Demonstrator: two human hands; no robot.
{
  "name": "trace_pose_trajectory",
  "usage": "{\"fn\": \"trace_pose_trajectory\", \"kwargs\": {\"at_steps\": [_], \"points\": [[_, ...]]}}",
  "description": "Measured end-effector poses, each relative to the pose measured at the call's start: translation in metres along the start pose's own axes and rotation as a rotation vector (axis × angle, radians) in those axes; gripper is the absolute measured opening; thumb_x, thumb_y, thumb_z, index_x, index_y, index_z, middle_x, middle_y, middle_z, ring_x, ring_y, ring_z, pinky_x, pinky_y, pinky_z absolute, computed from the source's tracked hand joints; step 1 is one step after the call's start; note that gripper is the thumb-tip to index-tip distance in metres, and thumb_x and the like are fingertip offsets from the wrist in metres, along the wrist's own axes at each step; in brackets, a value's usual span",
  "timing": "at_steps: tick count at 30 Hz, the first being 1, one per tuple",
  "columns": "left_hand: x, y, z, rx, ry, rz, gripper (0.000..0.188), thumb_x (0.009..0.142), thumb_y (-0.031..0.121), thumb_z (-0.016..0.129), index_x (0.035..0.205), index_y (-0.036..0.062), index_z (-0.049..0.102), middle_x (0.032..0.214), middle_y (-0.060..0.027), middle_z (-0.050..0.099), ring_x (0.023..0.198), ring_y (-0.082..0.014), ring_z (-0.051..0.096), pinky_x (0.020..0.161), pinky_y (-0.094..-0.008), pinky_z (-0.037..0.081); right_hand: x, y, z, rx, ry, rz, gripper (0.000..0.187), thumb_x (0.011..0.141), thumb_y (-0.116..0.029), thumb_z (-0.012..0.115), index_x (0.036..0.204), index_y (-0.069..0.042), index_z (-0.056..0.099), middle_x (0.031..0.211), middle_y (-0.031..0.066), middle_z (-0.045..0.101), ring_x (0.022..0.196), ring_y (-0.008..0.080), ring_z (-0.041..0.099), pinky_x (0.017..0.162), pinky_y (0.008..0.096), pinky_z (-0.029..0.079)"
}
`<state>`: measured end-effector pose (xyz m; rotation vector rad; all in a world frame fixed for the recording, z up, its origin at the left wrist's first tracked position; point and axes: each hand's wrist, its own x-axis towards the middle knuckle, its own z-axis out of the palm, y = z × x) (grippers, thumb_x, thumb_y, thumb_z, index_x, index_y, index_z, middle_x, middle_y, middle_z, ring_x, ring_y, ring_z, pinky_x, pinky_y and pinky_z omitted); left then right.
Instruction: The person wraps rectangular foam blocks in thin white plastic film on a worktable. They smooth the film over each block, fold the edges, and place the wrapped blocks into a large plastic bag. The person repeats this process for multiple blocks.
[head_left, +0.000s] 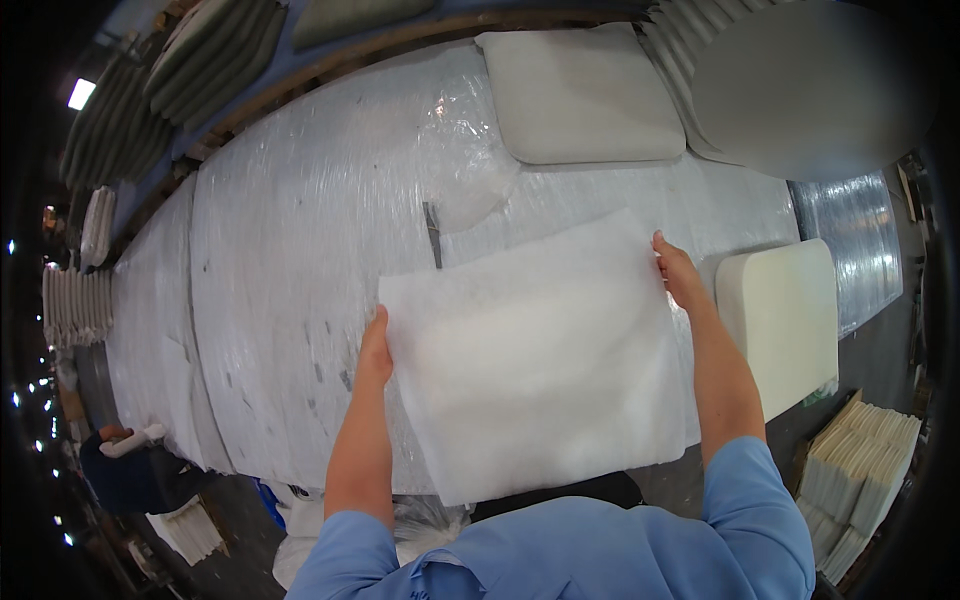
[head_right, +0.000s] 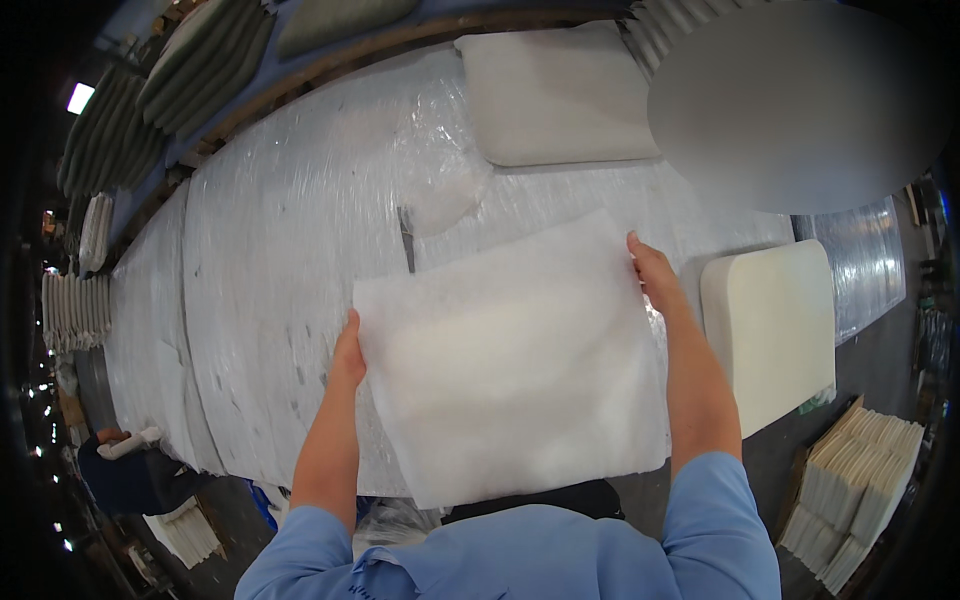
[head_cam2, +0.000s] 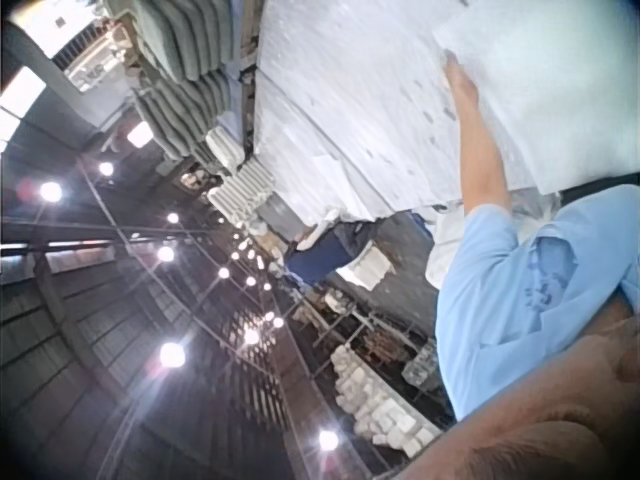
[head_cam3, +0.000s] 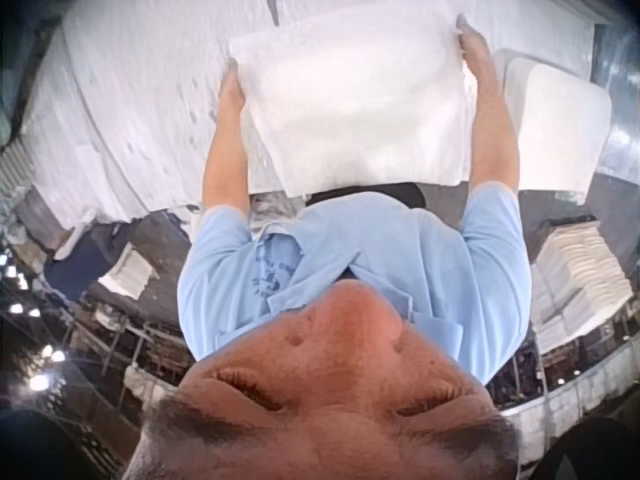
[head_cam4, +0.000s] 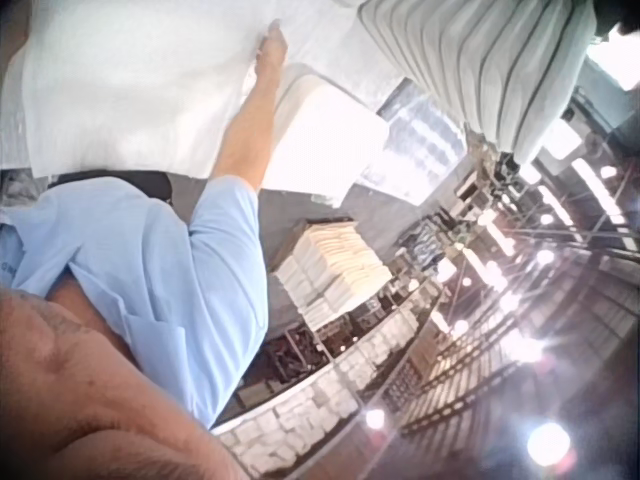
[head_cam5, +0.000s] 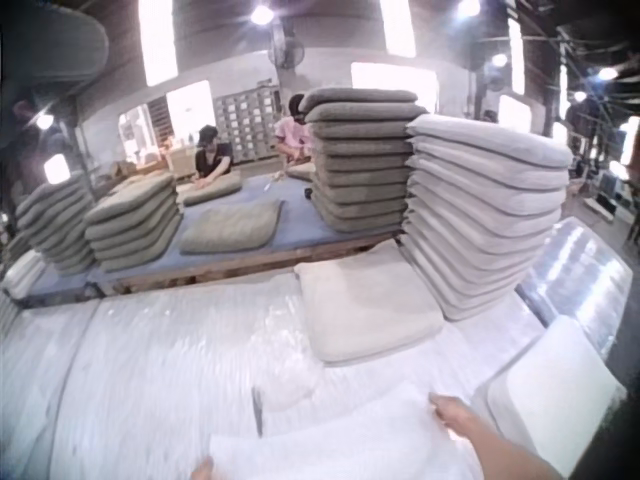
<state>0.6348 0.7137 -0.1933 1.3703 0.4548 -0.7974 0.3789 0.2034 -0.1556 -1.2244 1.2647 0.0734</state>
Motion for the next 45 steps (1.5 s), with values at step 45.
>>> {"fn": "trace_pose_trajectory", "kwargs": {"at_steps": [45], "points": [[-0.126, -0.104, -0.022, 0.122, 0.267, 0.089, 0.038, 0.104, 0.041, 0.062, 0.103, 0.0031, 0.066, 0.082, 0.0026, 0.062, 0.075, -0.0098, 0.055, 0.067, -0.0264, 0.046, -0.091, 0.126, -0.031, -0.178, 0.295, -0.250, 0.037, 0.101, -0.035, 0.065, 0.085, -0.002, 0.063, 0.074, -0.0018, 0.056, 0.069, 0.0123, 0.047, 0.064, 0.0343, 0.042]]}}
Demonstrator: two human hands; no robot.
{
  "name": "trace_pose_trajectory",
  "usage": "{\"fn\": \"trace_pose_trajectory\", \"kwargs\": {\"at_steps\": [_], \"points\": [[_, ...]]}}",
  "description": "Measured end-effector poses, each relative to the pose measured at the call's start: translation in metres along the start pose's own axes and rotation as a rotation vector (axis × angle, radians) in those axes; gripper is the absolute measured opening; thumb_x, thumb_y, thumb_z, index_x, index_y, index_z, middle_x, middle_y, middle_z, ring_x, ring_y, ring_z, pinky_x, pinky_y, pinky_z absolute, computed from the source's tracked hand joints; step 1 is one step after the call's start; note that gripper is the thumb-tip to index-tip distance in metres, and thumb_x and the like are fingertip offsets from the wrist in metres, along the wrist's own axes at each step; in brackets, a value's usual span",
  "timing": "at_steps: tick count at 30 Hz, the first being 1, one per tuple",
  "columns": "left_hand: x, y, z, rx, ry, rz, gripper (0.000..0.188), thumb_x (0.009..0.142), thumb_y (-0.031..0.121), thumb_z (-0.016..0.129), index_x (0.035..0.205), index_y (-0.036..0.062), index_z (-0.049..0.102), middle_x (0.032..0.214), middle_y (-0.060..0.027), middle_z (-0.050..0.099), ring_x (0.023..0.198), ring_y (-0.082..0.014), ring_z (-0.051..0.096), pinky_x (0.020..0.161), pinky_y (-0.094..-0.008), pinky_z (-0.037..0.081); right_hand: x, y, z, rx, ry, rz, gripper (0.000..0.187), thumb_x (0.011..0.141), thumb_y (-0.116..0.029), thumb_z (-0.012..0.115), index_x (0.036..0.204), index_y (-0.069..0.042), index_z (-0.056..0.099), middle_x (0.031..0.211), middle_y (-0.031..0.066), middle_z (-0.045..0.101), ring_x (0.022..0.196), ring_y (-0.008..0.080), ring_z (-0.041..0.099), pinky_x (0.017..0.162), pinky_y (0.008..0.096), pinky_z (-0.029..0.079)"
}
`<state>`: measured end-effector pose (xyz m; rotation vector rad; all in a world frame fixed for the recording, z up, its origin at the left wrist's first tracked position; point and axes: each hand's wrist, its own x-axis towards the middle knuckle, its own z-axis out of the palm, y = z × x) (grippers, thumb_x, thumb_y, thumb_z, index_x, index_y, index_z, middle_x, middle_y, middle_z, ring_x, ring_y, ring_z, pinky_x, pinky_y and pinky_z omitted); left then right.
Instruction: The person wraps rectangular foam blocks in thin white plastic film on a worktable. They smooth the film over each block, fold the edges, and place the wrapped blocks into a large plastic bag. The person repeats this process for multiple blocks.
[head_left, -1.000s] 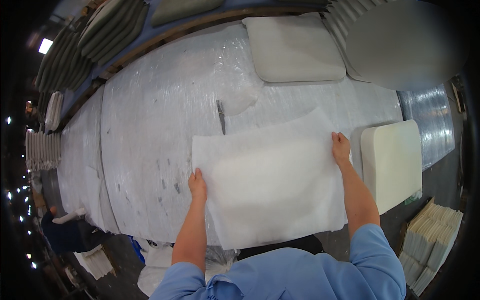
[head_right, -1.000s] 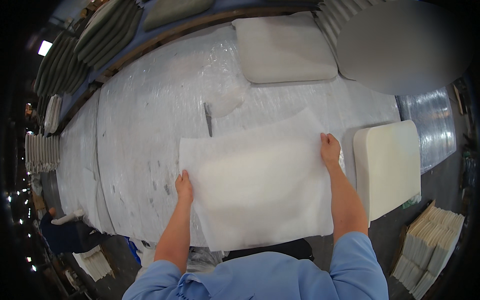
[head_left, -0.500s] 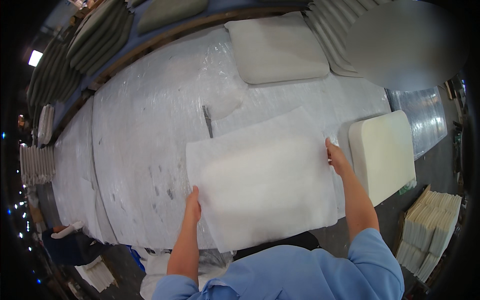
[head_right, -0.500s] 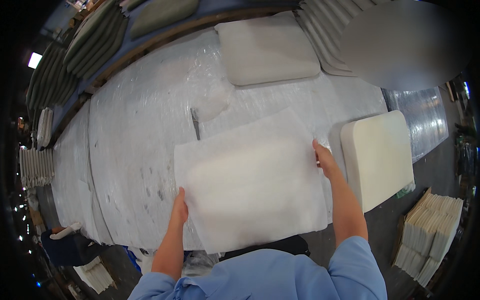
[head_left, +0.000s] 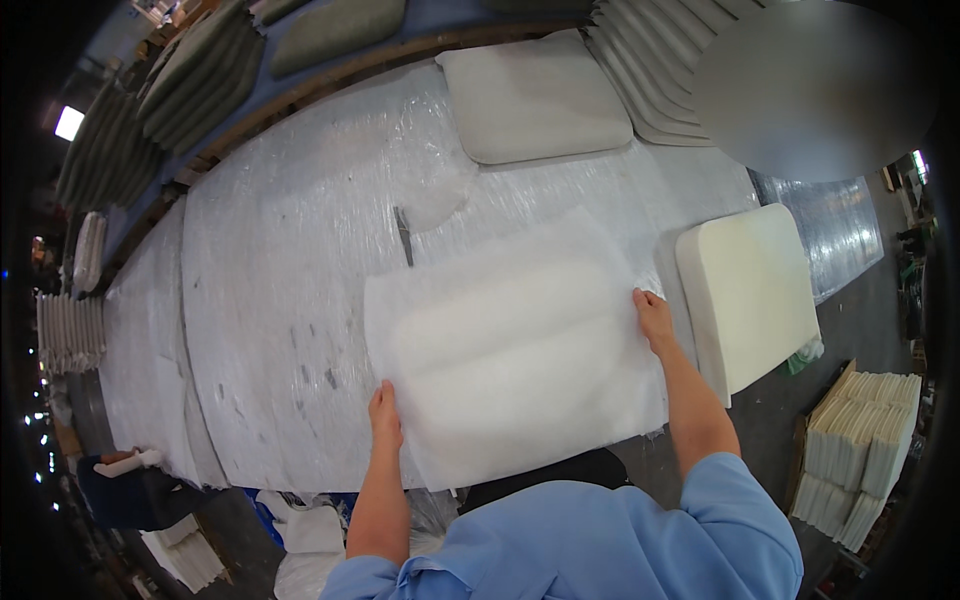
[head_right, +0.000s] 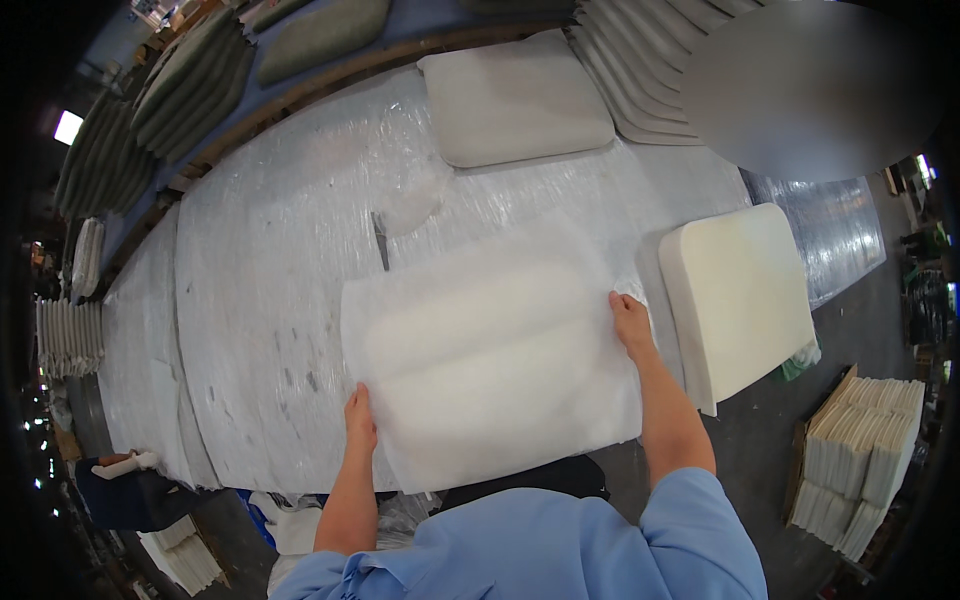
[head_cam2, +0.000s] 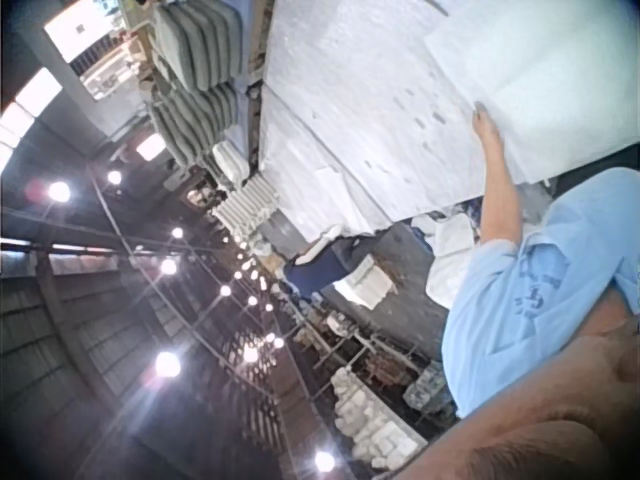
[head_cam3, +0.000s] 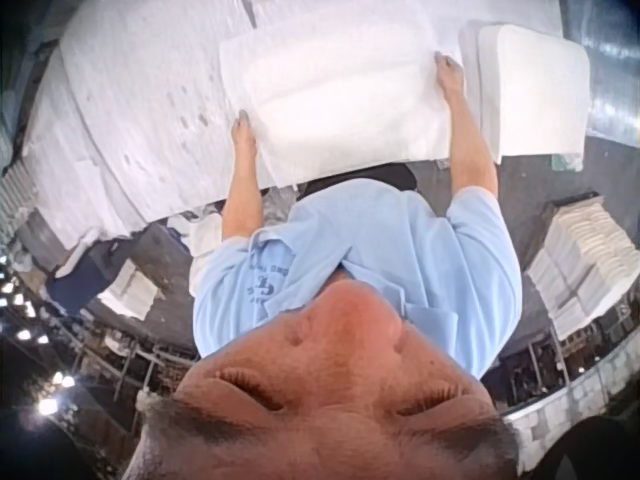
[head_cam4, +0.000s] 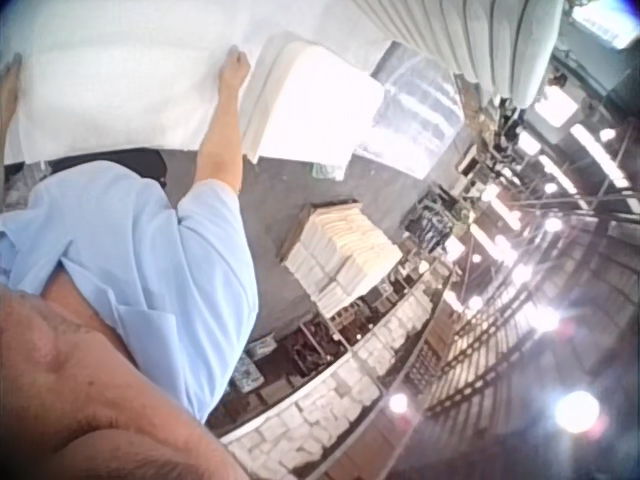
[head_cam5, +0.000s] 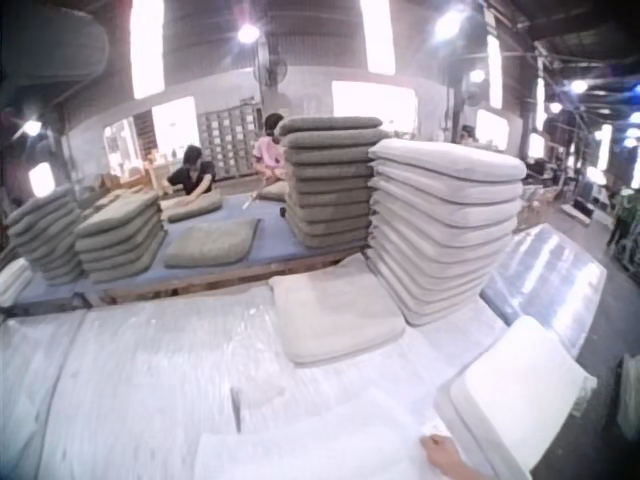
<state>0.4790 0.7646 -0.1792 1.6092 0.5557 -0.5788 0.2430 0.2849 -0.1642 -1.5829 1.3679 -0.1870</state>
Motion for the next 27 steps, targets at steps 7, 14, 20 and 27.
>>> {"fn": "trace_pose_trajectory", "kwargs": {"at_steps": [7, 14, 20, 27], "points": [[-0.081, -0.030, -0.036, 0.238, -0.156, -0.112, 0.049, 0.103, 0.040, 0.063, 0.126, -0.0038, 0.063, 0.113, -0.0098, 0.071, 0.098, -0.0177, 0.065, 0.087, -0.0330, 0.053, -0.054, 0.048, -0.031, -0.089, -0.219, -0.027, 0.039, 0.101, -0.037, 0.064, 0.084, -0.003, 0.061, 0.074, -0.0025, 0.056, 0.067, 0.0134, 0.047, 0.062, 0.0366, 0.041], [-0.091, -0.052, -0.027, 0.155, -0.029, 0.071, 0.044, 0.102, 0.034, 0.066, 0.126, -0.0037, 0.064, 0.117, -0.0116, 0.071, 0.103, -0.0202, 0.067, 0.090, -0.0344, 0.054, -0.053, 0.057, -0.039, -0.097, -0.132, -0.124, 0.037, 0.101, -0.031, 0.065, 0.077, -0.005, 0.056, 0.070, -0.0036, 0.046, 0.067, 0.0087, 0.040, 0.056, 0.0333, 0.034], [-0.145, -0.069, -0.053, 0.170, -0.157, -0.072, 0.040, 0.101, 0.028, 0.068, 0.126, -0.0027, 0.064, 0.117, -0.0116, 0.071, 0.103, -0.0218, 0.068, 0.091, -0.0364, 0.054, -0.102, 0.094, -0.066, -0.117, -0.272, -0.071, 0.034, 0.097, -0.031, 0.069, 0.080, -0.002, 0.061, 0.072, -0.0006, 0.055, 0.067, 0.0122, 0.046, 0.058, 0.0358, 0.038], [-0.158, -0.075, -0.064, 0.193, -0.048, 0.031, 0.039, 0.101, 0.033, 0.065, 0.133, 0.0113, 0.060, 0.115, -0.0078, 0.070, 0.099, -0.0273, 0.069, 0.074, -0.0510, 0.057, -0.104, 0.117, -0.090, -0.178, -0.220, -0.194, 0.029, 0.095, -0.027, 0.070, 0.080, -0.002, 0.064, 0.069, -0.0005, 0.056, 0.063, 0.0114, 0.047, 0.056, 0.0364, 0.039]]}}
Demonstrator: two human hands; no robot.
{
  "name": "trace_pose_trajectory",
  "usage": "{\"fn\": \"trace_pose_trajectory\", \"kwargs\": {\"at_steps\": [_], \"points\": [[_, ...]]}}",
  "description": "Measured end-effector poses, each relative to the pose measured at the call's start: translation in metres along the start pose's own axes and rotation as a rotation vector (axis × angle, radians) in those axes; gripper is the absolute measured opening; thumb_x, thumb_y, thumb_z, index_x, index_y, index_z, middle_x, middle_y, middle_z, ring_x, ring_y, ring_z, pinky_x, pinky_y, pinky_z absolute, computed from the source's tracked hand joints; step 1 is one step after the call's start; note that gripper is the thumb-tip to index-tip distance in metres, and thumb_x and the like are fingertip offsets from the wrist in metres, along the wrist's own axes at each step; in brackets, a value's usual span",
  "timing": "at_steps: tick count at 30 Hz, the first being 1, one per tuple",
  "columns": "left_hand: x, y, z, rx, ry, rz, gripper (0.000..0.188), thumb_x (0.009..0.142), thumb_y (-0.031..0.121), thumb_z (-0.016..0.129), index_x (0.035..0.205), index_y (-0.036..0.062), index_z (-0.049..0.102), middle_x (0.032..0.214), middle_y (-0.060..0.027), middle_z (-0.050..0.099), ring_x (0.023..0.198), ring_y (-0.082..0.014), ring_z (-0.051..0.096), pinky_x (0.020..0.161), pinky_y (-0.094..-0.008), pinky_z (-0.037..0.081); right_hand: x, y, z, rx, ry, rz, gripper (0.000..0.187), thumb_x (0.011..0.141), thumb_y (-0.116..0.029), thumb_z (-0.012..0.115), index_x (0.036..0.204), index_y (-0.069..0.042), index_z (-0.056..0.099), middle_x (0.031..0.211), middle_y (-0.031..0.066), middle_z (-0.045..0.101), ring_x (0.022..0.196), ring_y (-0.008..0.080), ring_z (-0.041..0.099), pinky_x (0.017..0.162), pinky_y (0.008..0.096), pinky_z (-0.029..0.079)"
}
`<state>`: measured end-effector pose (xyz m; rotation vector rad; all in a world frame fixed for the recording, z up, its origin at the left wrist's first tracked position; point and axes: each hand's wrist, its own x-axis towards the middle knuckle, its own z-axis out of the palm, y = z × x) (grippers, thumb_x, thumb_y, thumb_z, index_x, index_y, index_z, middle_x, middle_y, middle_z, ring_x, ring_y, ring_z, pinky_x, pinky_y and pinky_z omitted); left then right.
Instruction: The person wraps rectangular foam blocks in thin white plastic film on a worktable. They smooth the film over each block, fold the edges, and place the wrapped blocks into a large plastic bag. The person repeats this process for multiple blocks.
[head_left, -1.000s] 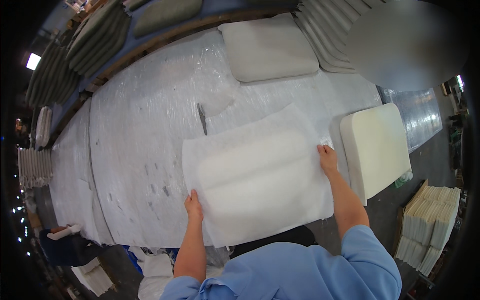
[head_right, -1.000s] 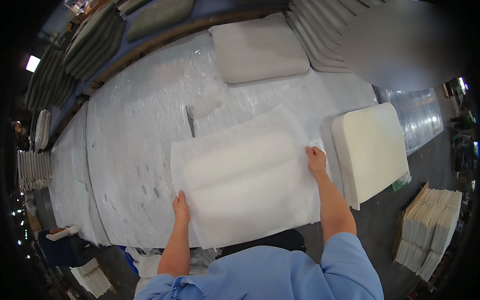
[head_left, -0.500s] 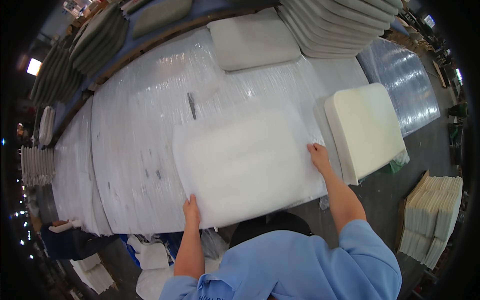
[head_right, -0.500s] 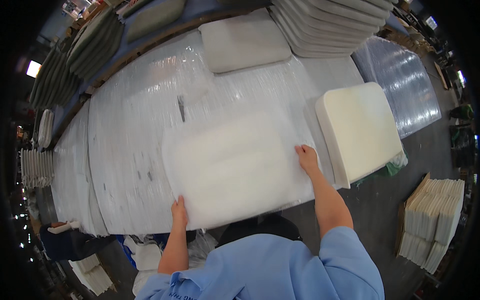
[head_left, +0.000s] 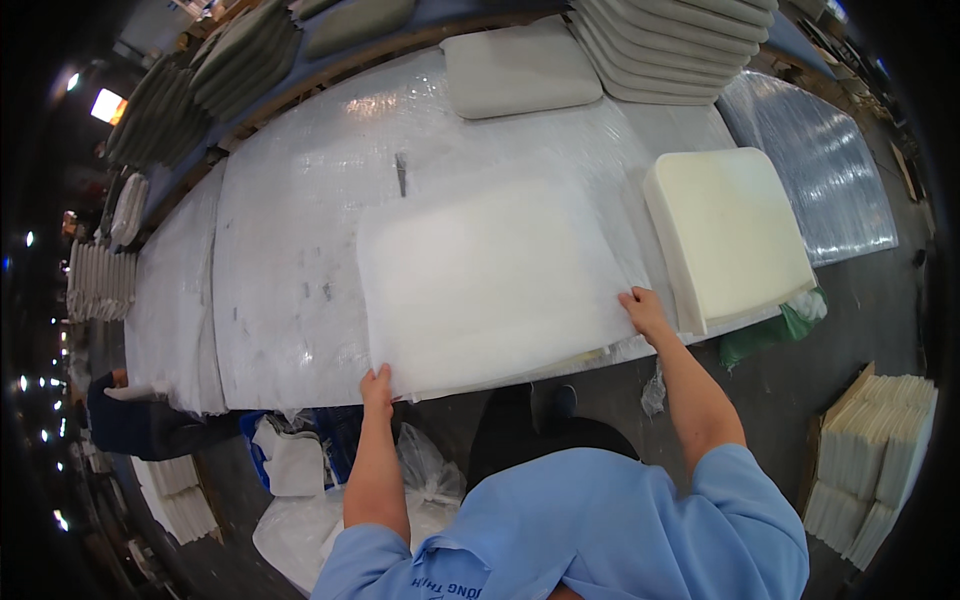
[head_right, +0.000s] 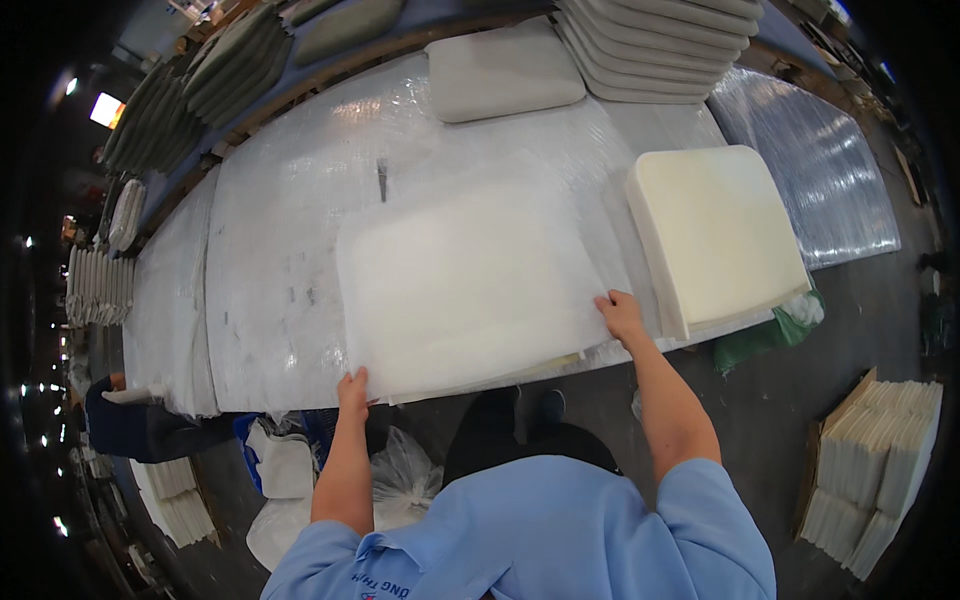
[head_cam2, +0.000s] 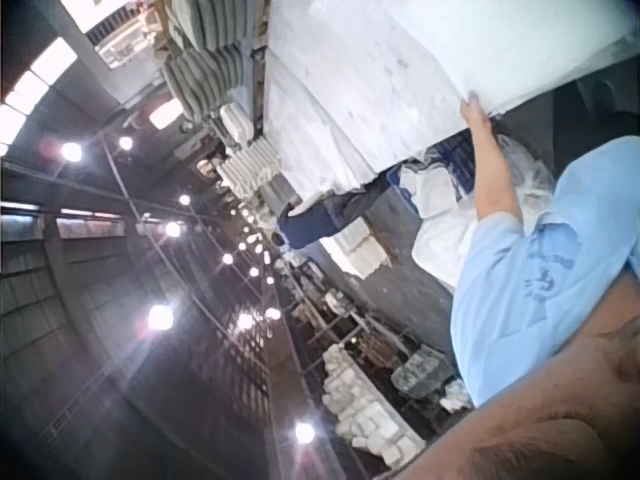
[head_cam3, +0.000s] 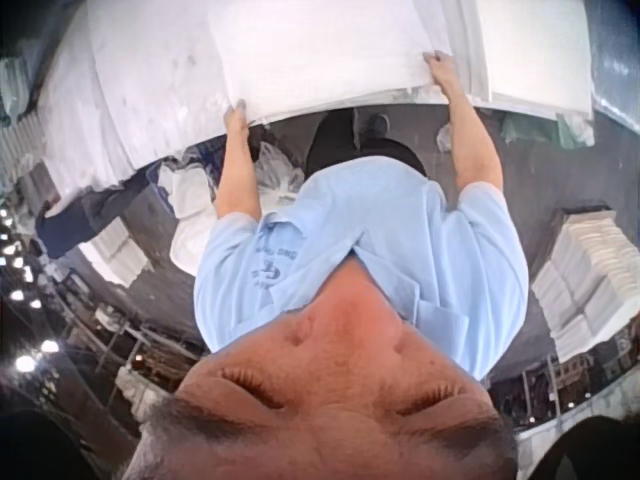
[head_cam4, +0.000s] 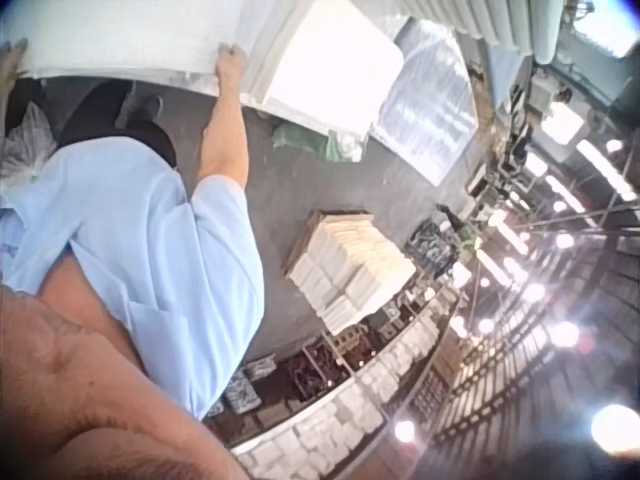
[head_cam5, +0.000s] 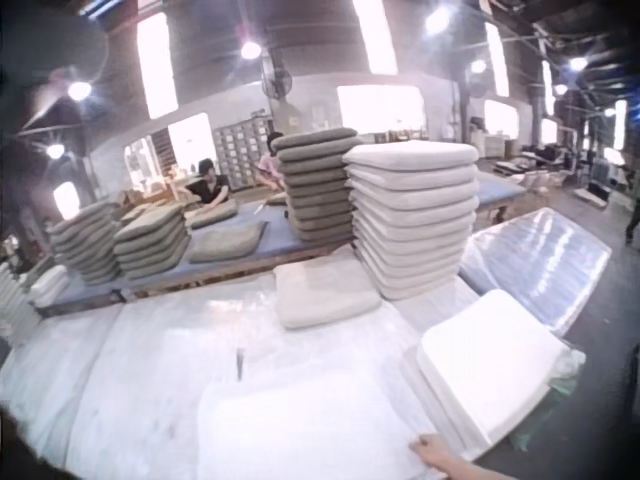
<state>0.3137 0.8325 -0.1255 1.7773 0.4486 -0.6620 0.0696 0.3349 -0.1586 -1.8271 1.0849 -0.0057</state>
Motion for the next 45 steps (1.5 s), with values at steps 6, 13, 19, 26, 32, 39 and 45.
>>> {"fn": "trace_pose_trajectory", "kwargs": {"at_steps": [6, 13, 19, 26, 32, 39, 45], "points": [[-0.004, -0.004, 0.004, 0.013, 0.027, -0.126, 0.043, 0.098, 0.035, 0.070, 0.130, 0.0066, 0.062, 0.112, -0.0080, 0.071, 0.094, -0.0243, 0.070, 0.072, -0.0456, 0.058, -0.002, 0.004, 0.020, 0.100, -0.057, 0.091, 0.034, 0.093, -0.031, 0.072, 0.095, 0.002, 0.067, 0.079, 0.0099, 0.064, 0.073, 0.0182, 0.057, 0.067, 0.0374, 0.047], [0.038, 0.031, 0.002, 0.121, -0.004, -0.172, 0.047, 0.099, 0.040, 0.069, 0.130, 0.0042, 0.064, 0.115, -0.0083, 0.071, 0.099, -0.0197, 0.066, 0.084, -0.0375, 0.051, 0.022, -0.021, 0.023, -0.276, 0.043, 0.039, 0.058, 0.093, -0.051, 0.069, 0.106, 0.005, 0.068, 0.097, 0.0213, 0.072, 0.091, 0.0341, 0.070, 0.081, 0.0442, 0.052], [0.086, 0.018, 0.012, 0.072, -0.040, -0.051, 0.045, 0.104, 0.036, 0.062, 0.127, -0.0024, 0.066, 0.114, -0.0082, 0.071, 0.100, -0.0180, 0.062, 0.087, -0.0344, 0.050, 0.033, -0.027, 0.044, -0.231, 0.131, -0.076, 0.040, 0.099, -0.033, 0.064, 0.083, 0.002, 0.055, 0.069, 0.0147, 0.056, 0.066, 0.0252, 0.052, 0.064, 0.0424, 0.043], [0.099, -0.005, 0.019, 0.163, 0.137, 0.062, 0.041, 0.105, 0.034, 0.059, 0.117, -0.0033, 0.069, 0.105, -0.0147, 0.073, 0.096, -0.0260, 0.065, 0.085, -0.0401, 0.050, 0.030, -0.007, 0.068, -0.298, 0.270, -0.070, 0.038, 0.104, -0.038, 0.057, 0.092, -0.002, 0.057, 0.080, 0.0243, 0.065, 0.077, 0.0475, 0.062, 0.070, 0.0534, 0.047], [0.088, 0.001, 0.030, 0.733, 0.213, 0.148, 0.040, 0.103, 0.034, 0.058, 0.106, -0.0038, 0.070, 0.097, -0.0220, 0.072, 0.089, -0.0380, 0.066, 0.082, -0.0460, 0.050, 0.031, 0.000, 0.078, -0.382, 0.273, -0.001, 0.039, 0.105, -0.043, 0.054, 0.095, -0.006, 0.057, 0.086, 0.0248, 0.069, 0.084, 0.0509, 0.064, 0.073, 0.0579, 0.048], [0.072, 0.017, 0.021, 0.738, 0.341, 0.257, 0.030, 0.100, 0.024, 0.062, 0.118, 0.0009, 0.067, 0.100, -0.0164, 0.071, 0.085, -0.0326, 0.067, 0.081, -0.0433, 0.052, 0.025, -0.028, 0.049, -0.252, 0.212, -0.010, 0.026, 0.103, -0.030, 0.061, 0.105, -0.004, 0.064, 0.088, 0.0188, 0.069, 0.082, 0.0383, 0.067, 0.074, 0.0454, 0.051], [0.026, 0.029, -0.001, 0.303, 0.085, 0.241, 0.029, 0.102, 0.017, 0.062, 0.125, 0.0009, 0.065, 0.102, -0.0080, 0.070, 0.084, -0.0159, 0.064, 0.073, -0.0297, 0.050, -0.002, -0.064, 0.019, -0.033, 0.554, -0.196, 0.023, 0.098, -0.016, 0.067, 0.118, -0.005, 0.068, 0.107, 0.0124, 0.069, 0.094, 0.0275, 0.066, 0.081, 0.0397, 0.052]]}}
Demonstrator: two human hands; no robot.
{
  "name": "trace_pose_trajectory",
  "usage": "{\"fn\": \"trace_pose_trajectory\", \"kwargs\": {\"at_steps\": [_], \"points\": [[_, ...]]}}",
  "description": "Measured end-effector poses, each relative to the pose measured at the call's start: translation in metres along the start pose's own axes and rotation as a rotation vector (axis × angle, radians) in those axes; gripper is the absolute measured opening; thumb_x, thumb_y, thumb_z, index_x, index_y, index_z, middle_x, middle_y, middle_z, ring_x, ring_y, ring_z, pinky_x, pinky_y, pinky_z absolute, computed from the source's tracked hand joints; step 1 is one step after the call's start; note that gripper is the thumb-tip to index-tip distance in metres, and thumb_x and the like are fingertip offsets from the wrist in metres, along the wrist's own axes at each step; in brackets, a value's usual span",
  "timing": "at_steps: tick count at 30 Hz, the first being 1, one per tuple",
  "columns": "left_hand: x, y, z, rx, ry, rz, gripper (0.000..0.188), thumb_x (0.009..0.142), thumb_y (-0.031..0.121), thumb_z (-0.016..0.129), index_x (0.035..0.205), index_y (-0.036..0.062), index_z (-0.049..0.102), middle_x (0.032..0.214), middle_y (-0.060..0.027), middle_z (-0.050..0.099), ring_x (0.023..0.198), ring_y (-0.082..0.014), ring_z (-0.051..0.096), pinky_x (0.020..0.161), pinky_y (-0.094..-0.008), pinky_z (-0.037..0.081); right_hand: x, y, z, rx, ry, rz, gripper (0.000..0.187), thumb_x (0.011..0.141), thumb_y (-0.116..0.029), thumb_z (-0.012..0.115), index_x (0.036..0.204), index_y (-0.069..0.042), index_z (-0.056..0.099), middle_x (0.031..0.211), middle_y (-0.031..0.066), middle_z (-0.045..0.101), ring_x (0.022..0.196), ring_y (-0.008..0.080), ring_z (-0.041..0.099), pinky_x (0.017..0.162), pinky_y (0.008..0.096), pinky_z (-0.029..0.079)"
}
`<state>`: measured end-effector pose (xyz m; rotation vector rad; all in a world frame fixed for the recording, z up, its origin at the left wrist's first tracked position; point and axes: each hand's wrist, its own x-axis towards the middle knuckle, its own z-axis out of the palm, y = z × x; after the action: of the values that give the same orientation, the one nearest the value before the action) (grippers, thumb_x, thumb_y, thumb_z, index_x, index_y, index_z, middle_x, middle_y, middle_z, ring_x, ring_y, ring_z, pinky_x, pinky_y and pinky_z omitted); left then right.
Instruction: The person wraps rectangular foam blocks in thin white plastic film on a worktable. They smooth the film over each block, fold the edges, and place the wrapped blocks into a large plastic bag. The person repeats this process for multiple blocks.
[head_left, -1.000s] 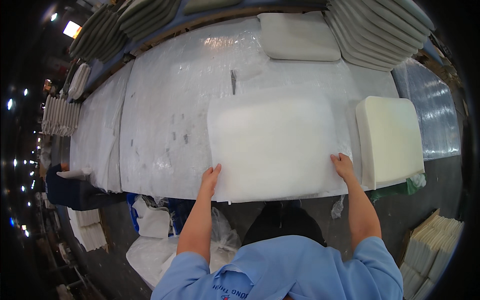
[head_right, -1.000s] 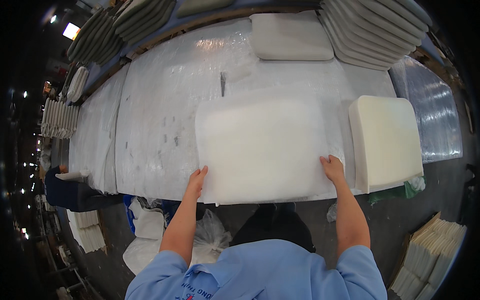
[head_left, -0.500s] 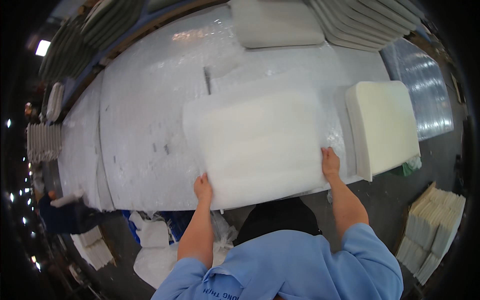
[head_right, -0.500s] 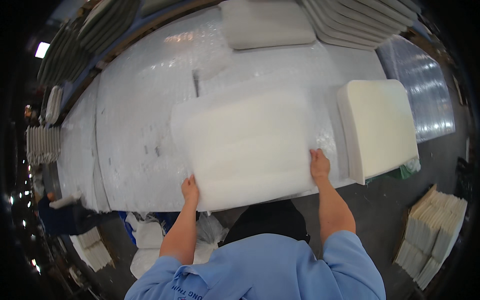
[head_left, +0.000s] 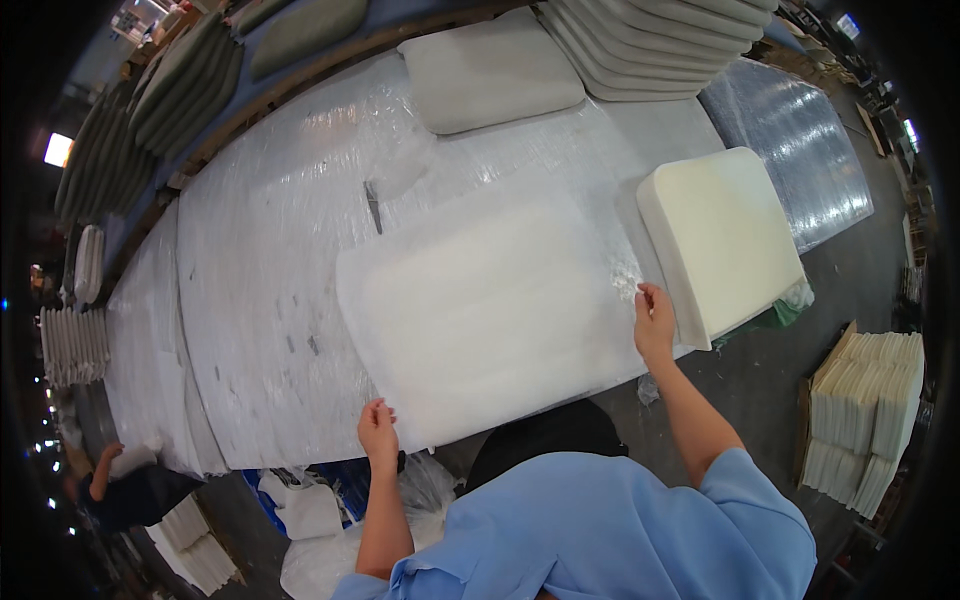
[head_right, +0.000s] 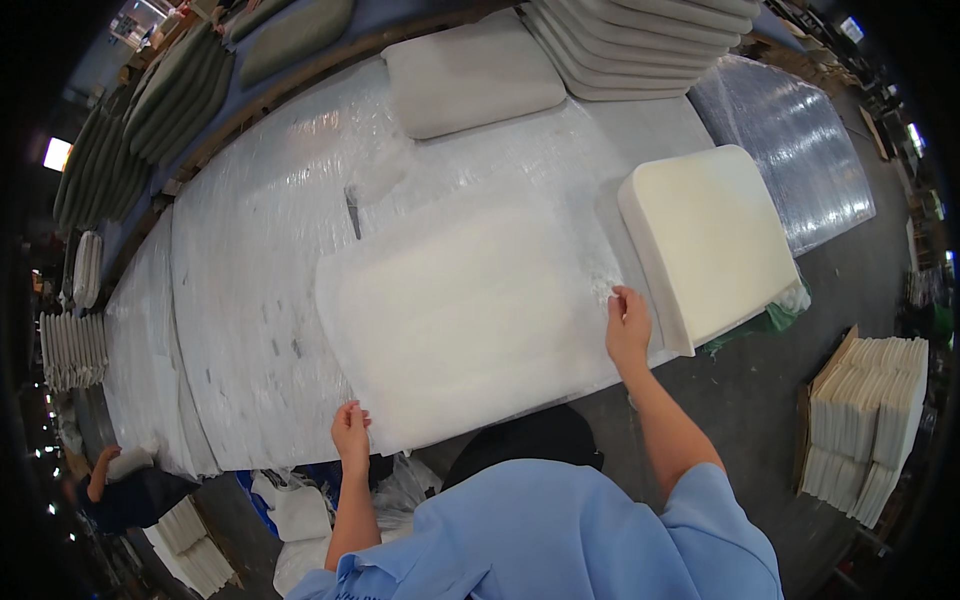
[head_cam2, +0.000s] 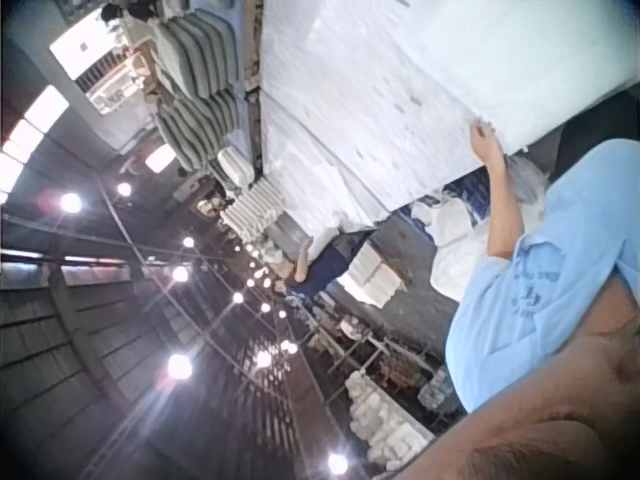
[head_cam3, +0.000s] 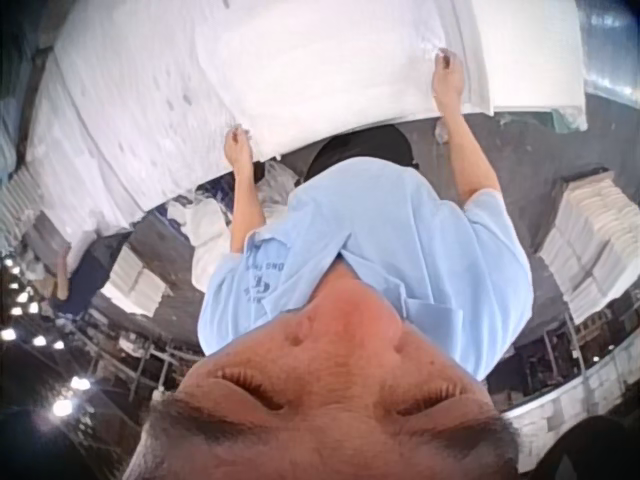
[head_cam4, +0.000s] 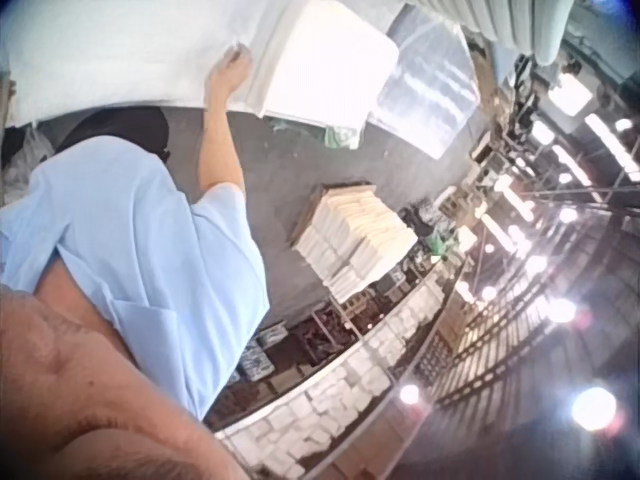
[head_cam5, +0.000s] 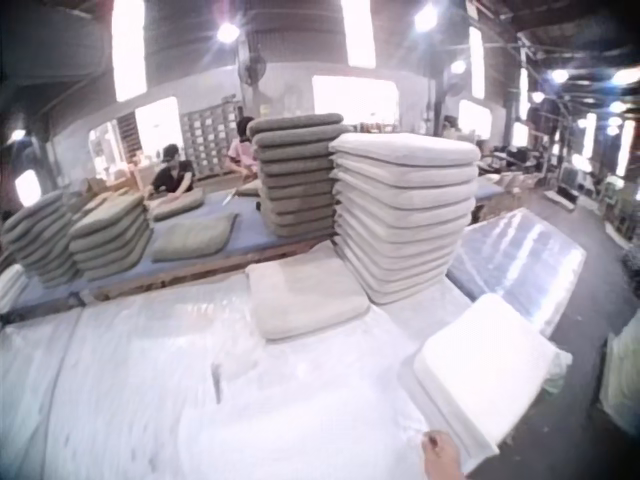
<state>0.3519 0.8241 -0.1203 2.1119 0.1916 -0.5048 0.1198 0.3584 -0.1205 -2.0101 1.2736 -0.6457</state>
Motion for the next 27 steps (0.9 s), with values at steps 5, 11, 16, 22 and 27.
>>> {"fn": "trace_pose_trajectory", "kwargs": {"at_steps": [5, 11, 16, 22, 27], "points": [[-0.028, -0.004, 0.028, -0.023, -0.171, -0.053, 0.039, 0.104, 0.017, 0.061, 0.135, -0.0061, 0.058, 0.124, -0.0173, 0.068, 0.113, -0.0238, 0.065, 0.101, -0.0328, 0.049, -0.102, -0.022, 0.023, -0.078, -0.308, -0.030, 0.049, 0.098, -0.020, 0.066, 0.141, 0.000, 0.053, 0.137, 0.0246, 0.056, 0.128, 0.0382, 0.055, 0.108, 0.0415, 0.044], [-0.042, -0.004, 0.057, 0.144, -0.065, -0.069, 0.067, 0.099, 0.021, 0.067, 0.152, -0.0092, 0.040, 0.153, -0.0294, 0.048, 0.139, -0.0311, 0.052, 0.115, -0.0377, 0.039, -0.112, -0.022, 0.057, -0.339, -0.372, 0.099, 0.076, 0.098, -0.034, 0.064, 0.155, 0.005, 0.032, 0.155, 0.0322, 0.039, 0.145, 0.0460, 0.037, 0.118, 0.0540, 0.032], [-0.028, -0.017, 0.054, -0.042, -0.165, -0.145, 0.058, 0.103, 0.022, 0.060, 0.149, -0.0093, 0.043, 0.146, -0.0236, 0.056, 0.131, -0.0286, 0.057, 0.111, -0.0351, 0.041, -0.092, -0.006, 0.063, -0.275, -0.391, 0.165, 0.076, 0.100, -0.037, 0.061, 0.154, 0.007, 0.033, 0.152, 0.0334, 0.042, 0.141, 0.0459, 0.042, 0.117, 0.0490, 0.035], [-0.019, -0.002, 0.051, -0.368, -0.167, -0.380, 0.044, 0.108, 0.025, 0.051, 0.138, -0.0066, 0.055, 0.134, -0.0153, 0.065, 0.121, -0.0239, 0.062, 0.105, -0.0341, 0.047, -0.065, -0.001, 0.064, -0.078, -0.429, 0.419, 0.064, 0.104, -0.044, 0.054, 0.139, 0.010, 0.054, 0.132, 0.0280, 0.063, 0.123, 0.0390, 0.060, 0.107, 0.0388, 0.045], [0.001, -0.010, 0.046, -0.519, -0.235, -0.525, 0.045, 0.109, 0.033, 0.049, 0.135, -0.0025, 0.059, 0.130, -0.0136, 0.067, 0.120, -0.0239, 0.063, 0.103, -0.0375, 0.049, -0.043, 0.016, 0.061, 0.226, -0.459, 0.681, 0.063, 0.106, -0.048, 0.050, 0.130, 0.009, 0.064, 0.128, 0.0234, 0.068, 0.112, 0.0296, 0.065, 0.099, 0.0371, 0.047]]}}
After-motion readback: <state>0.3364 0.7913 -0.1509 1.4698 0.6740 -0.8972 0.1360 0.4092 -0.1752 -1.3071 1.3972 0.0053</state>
